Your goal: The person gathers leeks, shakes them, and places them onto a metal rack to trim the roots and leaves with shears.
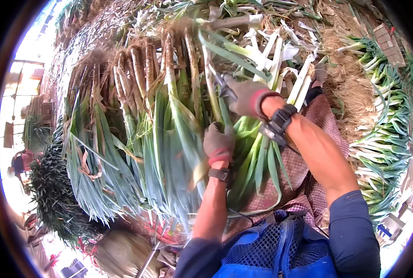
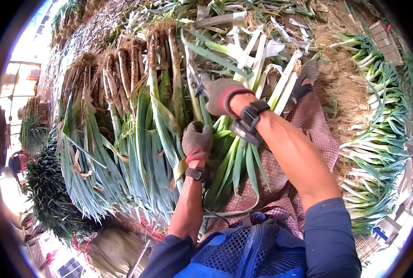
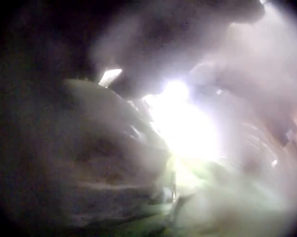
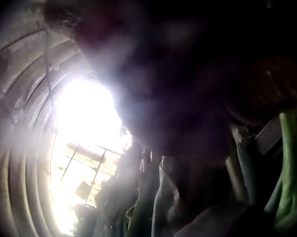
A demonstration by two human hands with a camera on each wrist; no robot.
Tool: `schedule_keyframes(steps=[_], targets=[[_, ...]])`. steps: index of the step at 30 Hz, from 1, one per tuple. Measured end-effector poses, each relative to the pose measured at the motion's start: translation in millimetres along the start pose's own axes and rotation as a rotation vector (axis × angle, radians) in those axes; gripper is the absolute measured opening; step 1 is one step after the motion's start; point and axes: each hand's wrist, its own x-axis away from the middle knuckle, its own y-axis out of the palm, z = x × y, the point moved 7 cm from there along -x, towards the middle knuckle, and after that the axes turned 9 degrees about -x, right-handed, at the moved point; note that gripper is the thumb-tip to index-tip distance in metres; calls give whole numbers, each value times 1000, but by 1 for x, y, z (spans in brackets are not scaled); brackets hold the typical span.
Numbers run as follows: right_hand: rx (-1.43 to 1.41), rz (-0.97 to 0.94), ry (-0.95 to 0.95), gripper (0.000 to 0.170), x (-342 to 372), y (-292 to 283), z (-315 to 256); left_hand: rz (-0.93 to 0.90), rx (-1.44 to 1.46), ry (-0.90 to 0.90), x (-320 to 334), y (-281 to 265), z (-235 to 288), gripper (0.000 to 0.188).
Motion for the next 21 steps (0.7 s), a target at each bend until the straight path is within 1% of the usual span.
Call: schedule_keyframes(steps=[1,2,3,4,5,6,8,9,10,12,13,14,16,18,19,20,21], targets=[[18,102,-42,85,-7,-6,-3,-51,-44,-21,1,-3,2,32],[0,75,-9,85,-14,-8,4,-102,-87,-43,1,-5,3,38],[-15,61,-14,87,-15,-6,9,-100,-89,-43,-1,-8,5,38],[-30,47,-18,89,-13,-4,13,-178,-146,-82,-3,-5,3,46],[-36,-20,9,88,1,-5,11,-256,-203,-123,-5,-3,3,55],[-42,-89,37,88,20,-2,10,-256,-203,-124,-9,-4,7,55],[-85,-155,-56,89,49,15,20,-312,-233,-189,-11,-5,11,61],[-115,-254,-88,94,64,27,29,-287,-161,-149,-11,-5,9,54],[-101,-329,-102,97,86,29,28,-293,-164,-150,-9,-2,6,54],[-76,-530,-33,101,120,35,28,-225,-106,-141,-7,-3,5,57],[-53,-529,-91,99,128,39,28,-229,-96,-196,-7,-1,4,59],[-30,-527,-150,98,133,41,26,-228,-96,-197,-6,0,4,59],[-18,-543,-115,99,125,43,26,-180,-95,-161,-5,-2,9,60],[19,-441,-3,97,104,37,28,-194,-131,-169,-5,-4,11,59],[-7,-351,-63,93,98,27,20,-209,-167,-180,-6,-4,10,59],[-25,-266,-110,93,81,30,23,-207,-171,-178,-7,-2,7,59],[-14,-223,-113,93,66,33,32,-212,-141,-171,-7,0,5,61]])
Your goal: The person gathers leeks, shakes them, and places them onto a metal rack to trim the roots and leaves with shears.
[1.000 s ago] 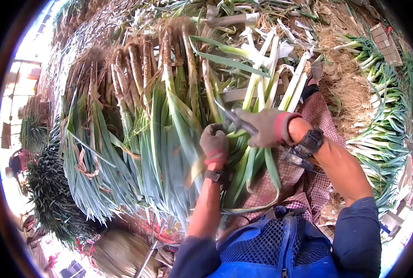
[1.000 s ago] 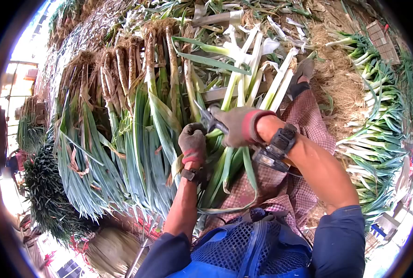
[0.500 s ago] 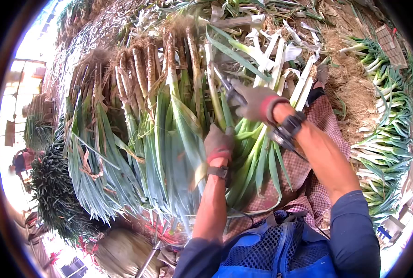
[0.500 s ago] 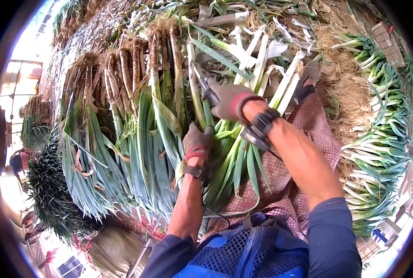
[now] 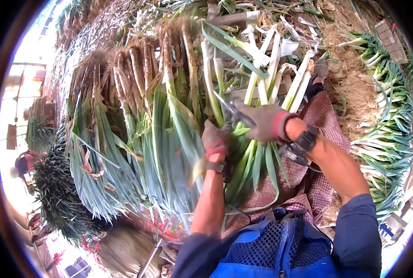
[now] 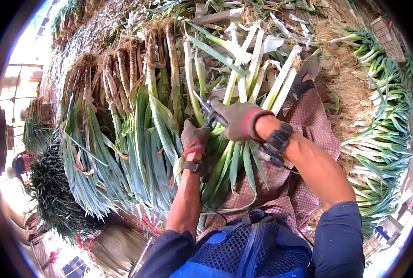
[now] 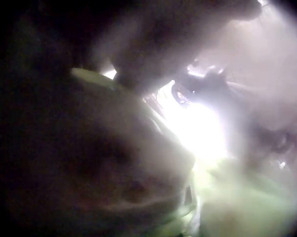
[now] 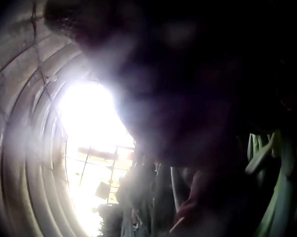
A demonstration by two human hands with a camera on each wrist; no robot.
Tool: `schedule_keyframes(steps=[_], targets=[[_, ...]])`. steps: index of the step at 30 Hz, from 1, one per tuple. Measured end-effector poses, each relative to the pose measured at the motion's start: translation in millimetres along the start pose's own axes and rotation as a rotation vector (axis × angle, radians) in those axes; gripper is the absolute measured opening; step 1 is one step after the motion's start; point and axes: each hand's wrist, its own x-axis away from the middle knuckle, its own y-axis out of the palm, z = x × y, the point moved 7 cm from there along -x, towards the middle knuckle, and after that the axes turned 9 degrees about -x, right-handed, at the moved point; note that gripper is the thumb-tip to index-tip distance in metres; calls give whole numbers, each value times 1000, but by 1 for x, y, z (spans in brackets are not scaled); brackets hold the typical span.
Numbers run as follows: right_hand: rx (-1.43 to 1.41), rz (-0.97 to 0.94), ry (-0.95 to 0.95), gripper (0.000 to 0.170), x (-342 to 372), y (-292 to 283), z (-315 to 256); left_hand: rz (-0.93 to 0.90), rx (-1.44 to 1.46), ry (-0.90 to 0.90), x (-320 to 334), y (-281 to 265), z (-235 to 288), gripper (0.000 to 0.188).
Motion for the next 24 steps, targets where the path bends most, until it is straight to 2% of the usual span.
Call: schedule_keyframes(steps=[3,4,7,11,15,17,18,19,21,22,24], targets=[[49,114,44,92,-28,-23,-3,-12,-12,7,-4,4,0,60],[-27,104,54,88,-33,-33,-8,-28,-21,15,-6,8,-1,59],[-32,232,70,84,-69,-48,2,-64,-26,19,-7,10,-2,55],[-4,268,51,84,-80,-54,6,-109,-29,21,-9,11,2,53],[-15,130,65,93,-38,-34,14,-122,65,26,-11,8,3,47],[-125,82,111,95,-6,-26,21,-165,232,6,-8,3,10,34],[-99,57,100,95,5,-20,27,-126,182,46,-6,-6,17,31],[-88,116,59,95,20,-16,31,-130,178,52,-6,-8,21,31],[-185,94,35,96,44,-4,43,-177,220,45,-8,-7,29,29],[-200,103,-6,96,57,-1,44,-222,431,24,-7,-8,36,29],[-193,54,33,99,77,8,47,-120,265,193,-16,-29,65,30]])
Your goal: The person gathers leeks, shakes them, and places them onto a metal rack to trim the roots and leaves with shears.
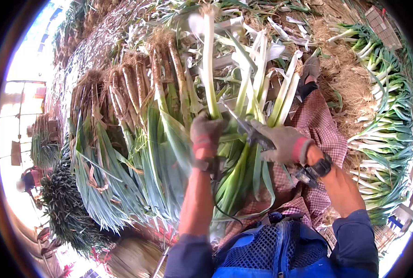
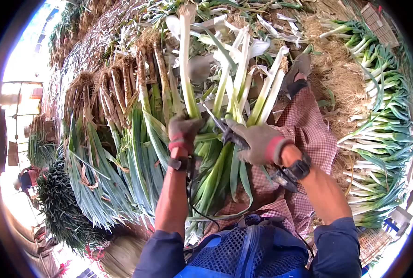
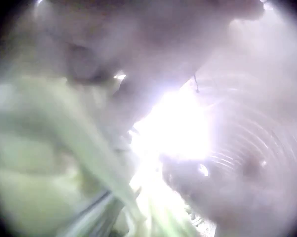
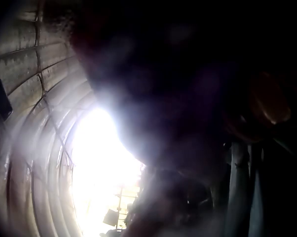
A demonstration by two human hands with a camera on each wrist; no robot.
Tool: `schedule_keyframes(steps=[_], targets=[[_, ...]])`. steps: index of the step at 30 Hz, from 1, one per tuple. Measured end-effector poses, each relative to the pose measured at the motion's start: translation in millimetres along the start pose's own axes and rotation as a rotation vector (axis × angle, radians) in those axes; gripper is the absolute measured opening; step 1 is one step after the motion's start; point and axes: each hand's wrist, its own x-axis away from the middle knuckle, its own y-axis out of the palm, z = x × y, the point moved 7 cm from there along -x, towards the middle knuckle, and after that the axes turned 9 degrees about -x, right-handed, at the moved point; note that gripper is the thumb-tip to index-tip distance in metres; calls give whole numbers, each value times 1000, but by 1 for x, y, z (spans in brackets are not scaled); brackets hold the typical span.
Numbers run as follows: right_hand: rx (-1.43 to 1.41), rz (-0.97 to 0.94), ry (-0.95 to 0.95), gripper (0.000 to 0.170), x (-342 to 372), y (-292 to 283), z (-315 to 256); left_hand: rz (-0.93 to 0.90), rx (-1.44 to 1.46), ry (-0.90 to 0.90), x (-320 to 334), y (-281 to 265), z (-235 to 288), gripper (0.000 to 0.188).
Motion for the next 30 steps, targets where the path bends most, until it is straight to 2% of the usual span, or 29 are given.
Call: schedule_keyframes(steps=[1,3,5,7,9,11,13,15,16,17,19,20,21,23,27,30], targets=[[-10,-18,9,100,8,3,1,19,-83,49,2,-14,31,31],[-49,18,-22,100,15,11,7,139,-69,182,-26,-25,56,26],[-92,57,-51,100,21,13,10,138,-105,207,-52,-37,86,28],[-71,120,-19,100,26,9,14,106,-124,235,-75,-38,97,39],[-63,133,-17,100,29,6,20,74,-186,198,-77,-33,90,47],[-86,258,-102,100,31,1,23,-10,-233,67,-91,-11,49,54],[-96,293,-123,100,33,5,29,-115,-246,92,-84,12,7,61],[-101,321,-150,101,34,3,25,-33,-419,69,-71,22,-20,60],[-54,250,-95,100,34,4,22,140,-373,150,-59,18,-14,55],[-9,178,-39,100,32,8,21,137,-373,147,-54,22,-8,55],[-69,209,-57,99,30,9,16,488,-484,375,-37,7,19,47],[-127,247,-77,99,28,6,13,643,-516,577,-32,5,39,39],[-128,247,-77,99,26,4,9,643,-517,578,-36,8,46,39],[-156,128,24,98,23,4,5,286,-853,415,-58,34,54,33],[-247,98,74,98,22,3,9,248,-857,368,-68,42,68,23],[-188,162,30,99,22,1,11,158,-957,420,-84,50,66,28]])
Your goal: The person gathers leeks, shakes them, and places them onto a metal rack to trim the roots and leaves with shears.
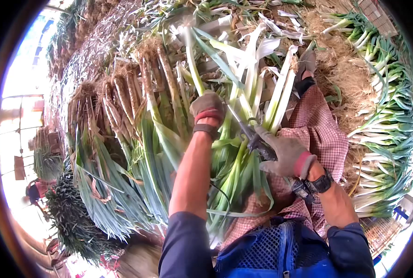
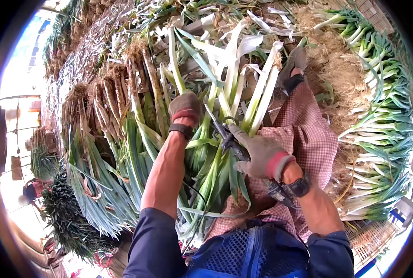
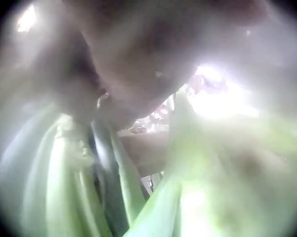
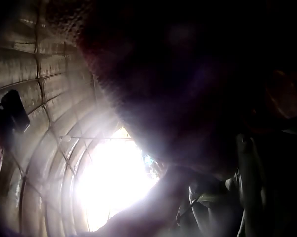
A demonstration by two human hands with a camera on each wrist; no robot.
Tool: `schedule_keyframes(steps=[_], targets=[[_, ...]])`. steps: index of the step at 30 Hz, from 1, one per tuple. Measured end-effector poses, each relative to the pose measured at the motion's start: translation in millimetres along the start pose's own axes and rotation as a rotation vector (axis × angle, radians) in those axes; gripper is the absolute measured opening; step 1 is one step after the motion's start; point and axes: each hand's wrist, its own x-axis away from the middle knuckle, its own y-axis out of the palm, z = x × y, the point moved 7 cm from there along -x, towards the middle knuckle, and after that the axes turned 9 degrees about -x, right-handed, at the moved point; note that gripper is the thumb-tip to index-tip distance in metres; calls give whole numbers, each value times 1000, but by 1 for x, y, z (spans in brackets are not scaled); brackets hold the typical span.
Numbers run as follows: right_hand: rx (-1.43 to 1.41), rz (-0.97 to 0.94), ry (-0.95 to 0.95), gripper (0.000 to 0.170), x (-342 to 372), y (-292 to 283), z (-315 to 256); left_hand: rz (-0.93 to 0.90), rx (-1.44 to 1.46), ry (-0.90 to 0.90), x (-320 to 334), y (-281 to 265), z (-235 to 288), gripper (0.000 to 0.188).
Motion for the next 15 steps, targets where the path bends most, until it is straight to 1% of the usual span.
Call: schedule_keyframes(steps=[1,3,5,7,9,10,11,12,13,14,15], targets=[[19,-9,15,99,2,-1,-2,-33,-55,36,-1,3,2,27],[34,-13,30,100,6,-1,1,-30,-71,51,1,6,0,26],[-106,20,-41,101,8,1,8,3,18,128,13,-12,5,23],[-105,45,-68,101,10,3,15,-10,10,132,14,-17,7,21],[-96,63,-100,101,10,5,19,-15,109,109,5,-17,2,20],[-79,108,-145,101,11,5,18,-117,429,7,-11,-11,-14,19],[-62,150,-188,100,11,4,16,-260,1055,-245,-11,-21,-34,16],[-61,145,-190,100,11,1,12,-129,1331,-114,-14,-71,-39,19],[-44,71,-93,103,9,0,11,383,740,377,-13,-139,-45,26],[-27,-3,5,106,7,2,14,431,803,367,-23,-165,-65,14],[-24,-8,5,106,7,4,15,296,1438,188,-40,-187,-84,10]])
